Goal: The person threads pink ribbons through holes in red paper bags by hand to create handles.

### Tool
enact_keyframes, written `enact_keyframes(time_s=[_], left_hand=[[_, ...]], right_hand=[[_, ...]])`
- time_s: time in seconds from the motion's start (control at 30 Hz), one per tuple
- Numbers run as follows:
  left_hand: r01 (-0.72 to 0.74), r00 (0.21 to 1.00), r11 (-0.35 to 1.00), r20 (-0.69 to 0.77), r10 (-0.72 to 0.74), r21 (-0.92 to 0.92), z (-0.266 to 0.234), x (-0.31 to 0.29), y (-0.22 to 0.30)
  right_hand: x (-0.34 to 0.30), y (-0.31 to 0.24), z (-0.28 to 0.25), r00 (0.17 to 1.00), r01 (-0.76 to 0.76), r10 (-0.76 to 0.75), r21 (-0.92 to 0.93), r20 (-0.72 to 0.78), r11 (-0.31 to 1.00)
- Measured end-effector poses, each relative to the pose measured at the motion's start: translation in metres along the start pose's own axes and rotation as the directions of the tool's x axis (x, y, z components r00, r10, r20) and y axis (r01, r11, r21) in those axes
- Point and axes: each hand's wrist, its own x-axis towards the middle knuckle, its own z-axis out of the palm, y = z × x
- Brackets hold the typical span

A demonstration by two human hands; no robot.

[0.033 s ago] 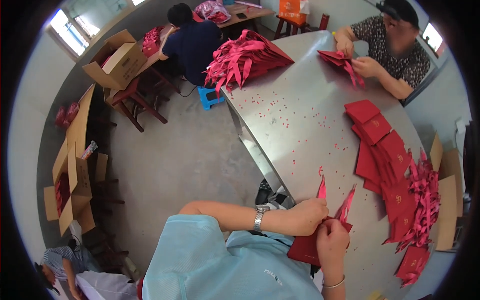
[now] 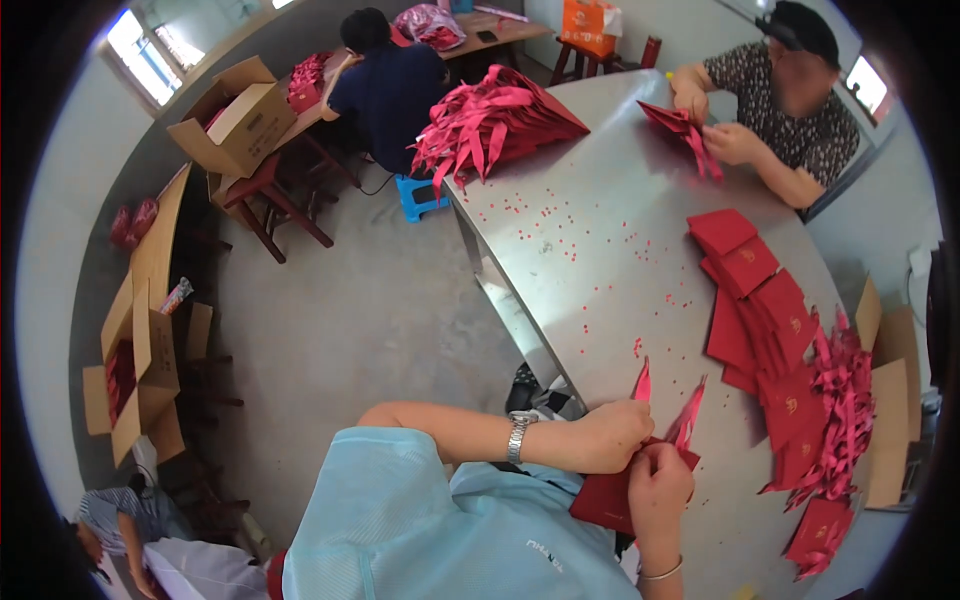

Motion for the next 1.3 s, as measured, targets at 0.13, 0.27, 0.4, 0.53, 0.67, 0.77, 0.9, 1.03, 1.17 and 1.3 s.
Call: enact_keyframes(time_s=[0.13, 0.27, 0.4, 0.53, 0.67, 0.77, 0.9, 1.03, 1.17, 1.3], left_hand=[[-0.039, 0.999, 0.996, 0.039, 0.036, 0.084, 0.010, 0.000, 0.005], [-0.094, 0.993, 0.992, -0.060, 0.099, 0.089, 0.017, -0.005, 0.008], [0.076, 0.993, 0.997, 0.088, -0.076, -0.003, 0.023, -0.004, -0.012], [0.094, 0.992, 0.995, 0.081, -0.095, 0.017, 0.022, -0.005, -0.013], [0.109, 0.979, 0.985, 0.160, -0.130, 0.133, 0.011, -0.002, -0.003], [0.053, 0.991, 0.990, 0.119, -0.069, 0.133, 0.009, -0.011, 0.012], [-0.008, 0.999, 0.989, 0.047, 0.001, 0.149, 0.018, -0.021, 0.018], [0.009, 0.996, 0.993, 0.092, -0.020, 0.115, 0.021, -0.032, 0.024], [0.011, 0.997, 0.998, 0.079, -0.016, 0.062, 0.026, -0.045, 0.026], [0.064, 0.997, 0.998, 0.040, -0.065, 0.029, 0.016, -0.056, 0.041]], right_hand=[[-0.003, 0.001, 0.002, 0.997, -0.076, 0.077, 0.041, -0.007, 0.996], [-0.007, 0.001, 0.010, 0.990, 0.125, -0.139, -0.282, -0.031, 0.951], [-0.010, 0.030, 0.015, 0.991, -0.115, 0.118, -0.054, 0.057, 0.992], [-0.020, 0.013, 0.021, 0.993, 0.044, -0.051, -0.069, -0.104, 0.997], [-0.029, 0.017, 0.032, 0.978, -0.021, 0.026, 0.024, -0.206, 0.999], [-0.037, 0.028, 0.034, 0.977, 0.016, -0.002, 0.066, -0.212, 0.998], [-0.035, 0.016, 0.015, 0.881, -0.439, 0.445, 0.628, 0.161, 0.643], [-0.047, 0.010, 0.013, 0.899, -0.395, 0.416, 0.660, 0.135, 0.639], [-0.059, 0.021, 0.019, 0.964, -0.256, 0.249, 0.544, 0.089, 0.799], [-0.070, 0.025, 0.023, 0.967, -0.233, 0.255, 0.481, 0.020, 0.845]])
